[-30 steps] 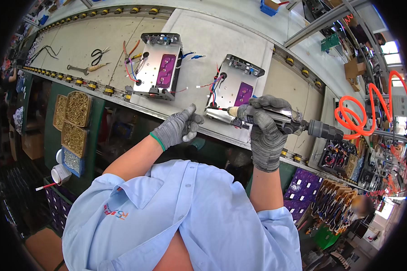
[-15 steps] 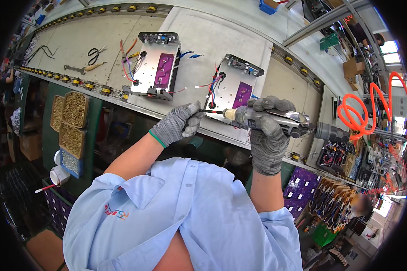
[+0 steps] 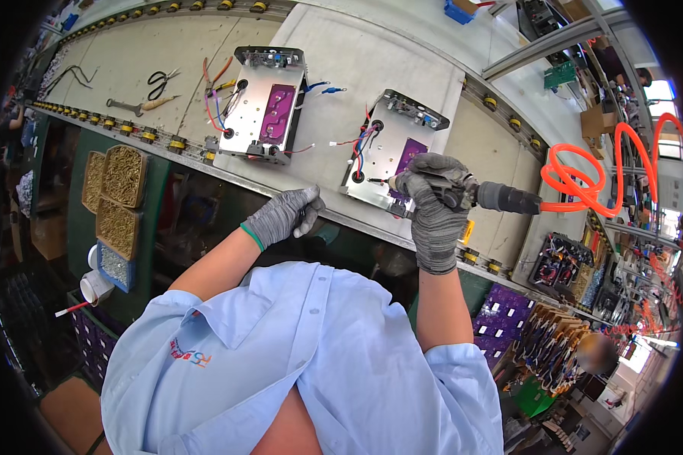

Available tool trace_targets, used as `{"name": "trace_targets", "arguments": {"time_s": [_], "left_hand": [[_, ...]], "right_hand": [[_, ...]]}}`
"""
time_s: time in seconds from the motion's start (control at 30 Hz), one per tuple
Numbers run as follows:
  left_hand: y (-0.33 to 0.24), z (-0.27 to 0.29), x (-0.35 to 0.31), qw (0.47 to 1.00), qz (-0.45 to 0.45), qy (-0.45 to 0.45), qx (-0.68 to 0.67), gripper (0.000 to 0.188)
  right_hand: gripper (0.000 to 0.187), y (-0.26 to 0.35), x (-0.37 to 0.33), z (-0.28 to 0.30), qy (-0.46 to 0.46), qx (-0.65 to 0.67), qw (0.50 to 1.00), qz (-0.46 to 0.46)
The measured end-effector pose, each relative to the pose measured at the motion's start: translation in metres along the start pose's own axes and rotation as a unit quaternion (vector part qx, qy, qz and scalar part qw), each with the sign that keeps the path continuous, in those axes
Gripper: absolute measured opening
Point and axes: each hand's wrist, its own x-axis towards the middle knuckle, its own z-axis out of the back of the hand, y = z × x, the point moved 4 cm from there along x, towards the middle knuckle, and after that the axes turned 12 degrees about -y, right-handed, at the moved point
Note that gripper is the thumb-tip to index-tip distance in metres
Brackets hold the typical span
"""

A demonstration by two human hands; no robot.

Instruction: The operator is assembling internal components of a power electronics unit, including wiring and securing boards.

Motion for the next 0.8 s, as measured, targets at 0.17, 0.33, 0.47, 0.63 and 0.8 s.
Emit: {"name": "trace_targets", "arguments": {"time_s": [0.17,0.33,0.47,0.63,0.8], "left_hand": [[0.014,0.006,0.004,0.998,0.008,-0.063,0.014,0.038],[-0.035,-0.007,-0.008,0.962,-0.128,-0.079,0.228,0.045],[-0.101,-0.042,0.02,0.877,-0.329,-0.149,0.318,0.047],[-0.13,-0.094,0.056,0.665,-0.299,-0.179,0.661,0.049],[-0.103,-0.072,0.095,0.675,-0.314,-0.144,0.652,0.049]], "right_hand": [[0.025,-0.014,-0.001,-0.008,0.079,-0.106,0.989,0.066],[0.023,-0.022,-0.008,-0.025,0.138,-0.133,0.98,0.048],[0.024,-0.032,-0.015,-0.031,0.13,-0.075,0.989,0.019],[0.041,-0.032,-0.01,-0.028,0.138,-0.102,0.984,0.056],[0.035,0.06,-0.01,0.012,0.008,-0.036,0.996,0.086]]}}
